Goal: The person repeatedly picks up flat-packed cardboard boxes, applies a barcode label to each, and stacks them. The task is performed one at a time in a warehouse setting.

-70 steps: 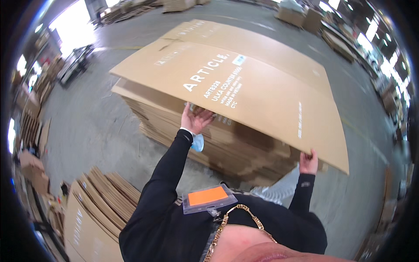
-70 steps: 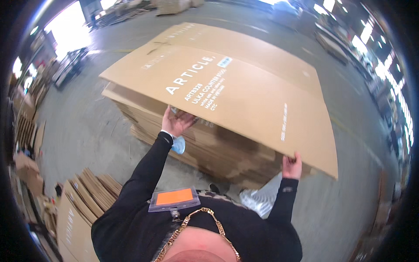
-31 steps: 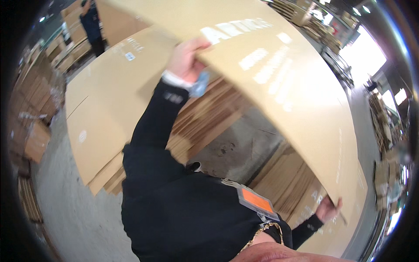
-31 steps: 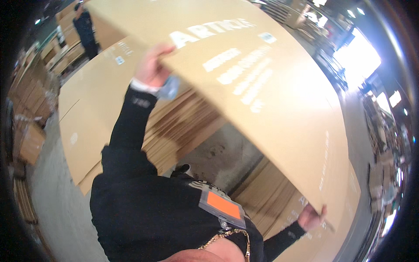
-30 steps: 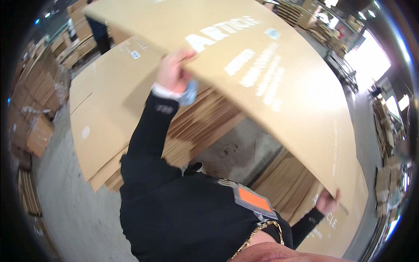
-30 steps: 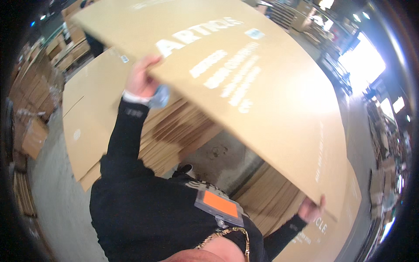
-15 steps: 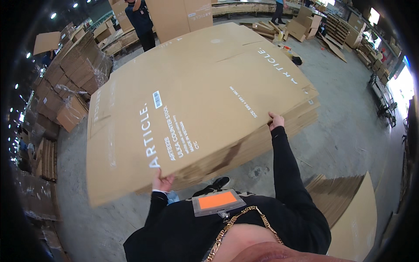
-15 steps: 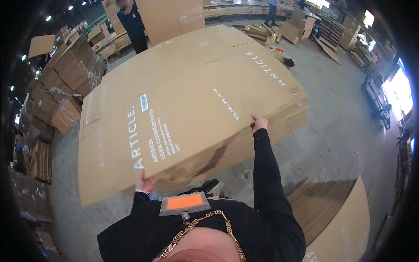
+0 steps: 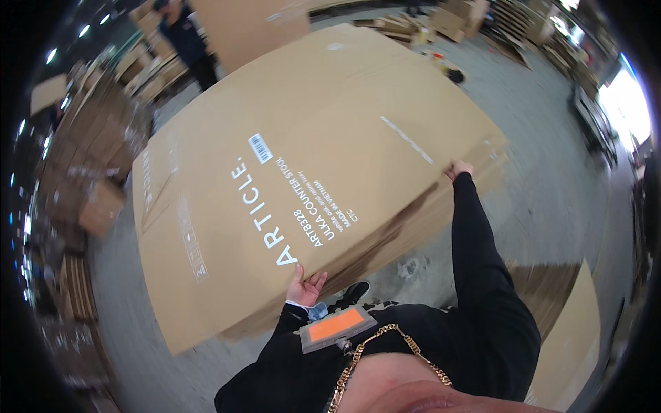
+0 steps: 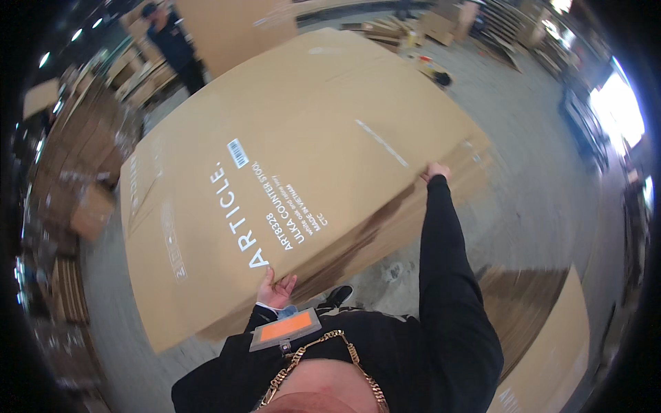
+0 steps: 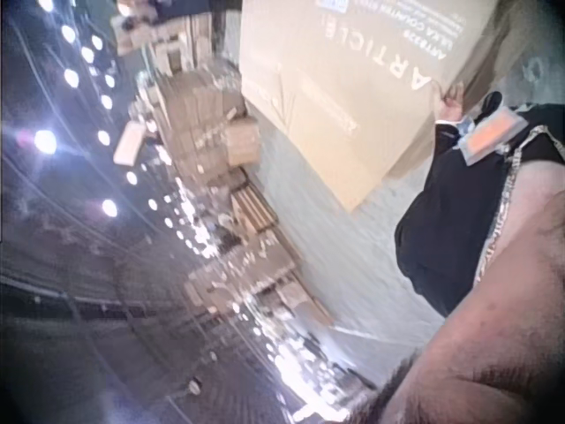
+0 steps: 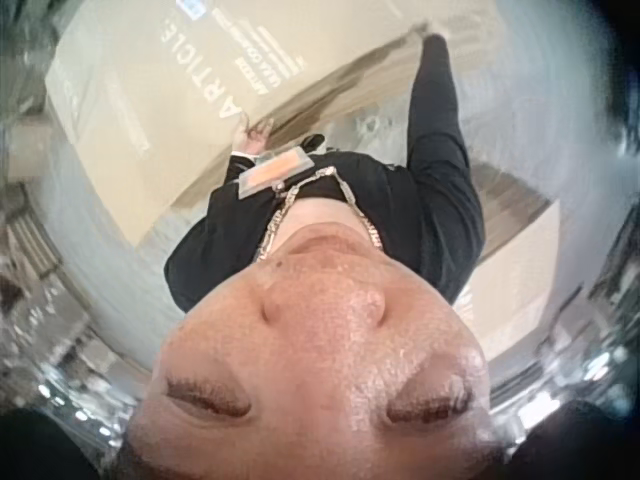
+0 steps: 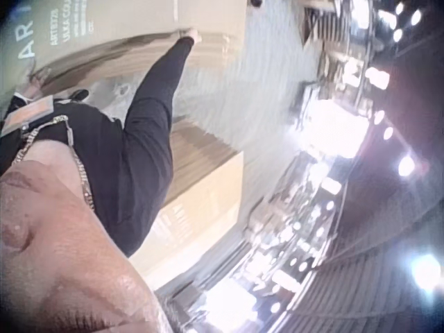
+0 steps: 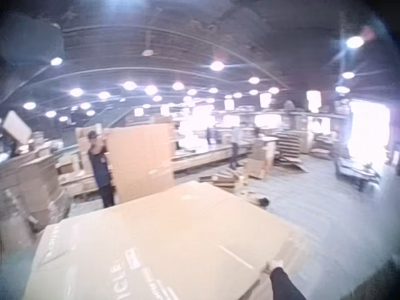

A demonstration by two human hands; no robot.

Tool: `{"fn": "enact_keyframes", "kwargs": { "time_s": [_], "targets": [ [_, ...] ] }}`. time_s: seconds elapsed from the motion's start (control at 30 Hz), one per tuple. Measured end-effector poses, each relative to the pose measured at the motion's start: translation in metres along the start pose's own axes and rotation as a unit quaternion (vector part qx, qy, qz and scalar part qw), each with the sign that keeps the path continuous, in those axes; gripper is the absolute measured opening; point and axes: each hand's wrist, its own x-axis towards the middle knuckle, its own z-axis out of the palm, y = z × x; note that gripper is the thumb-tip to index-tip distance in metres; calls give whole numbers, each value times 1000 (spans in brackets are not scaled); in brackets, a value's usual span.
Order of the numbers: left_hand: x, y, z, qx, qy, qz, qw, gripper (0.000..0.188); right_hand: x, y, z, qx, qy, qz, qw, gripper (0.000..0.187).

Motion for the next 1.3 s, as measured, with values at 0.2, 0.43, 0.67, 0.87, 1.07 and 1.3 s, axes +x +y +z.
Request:
{"fn": "enact_keyframes", "kwargs": {
  "time_s": [0.2,0.43,0.67,0.87,1.07,1.3],
  "targets": [
    [19,-16,60,210,16,-280,937,48,-147,20,-113,-480,15,-196,855,36],
    [-33,-125,123,498,-202,-492,685,31,-568,126,-255,-456,124,-111,875,26],
    [-134,-425,236,657,-493,-419,387,30,-796,84,-320,-402,630,-183,639,24],
    [-393,-546,99,432,-878,-146,145,25,-967,169,-387,-496,730,146,447,62],
    [-490,-599,74,133,-952,131,-244,85,-947,188,-404,-474,773,112,406,58],
    [-476,-632,49,59,-944,160,-283,101,-946,189,-392,-469,779,143,391,46]
  ]
}}
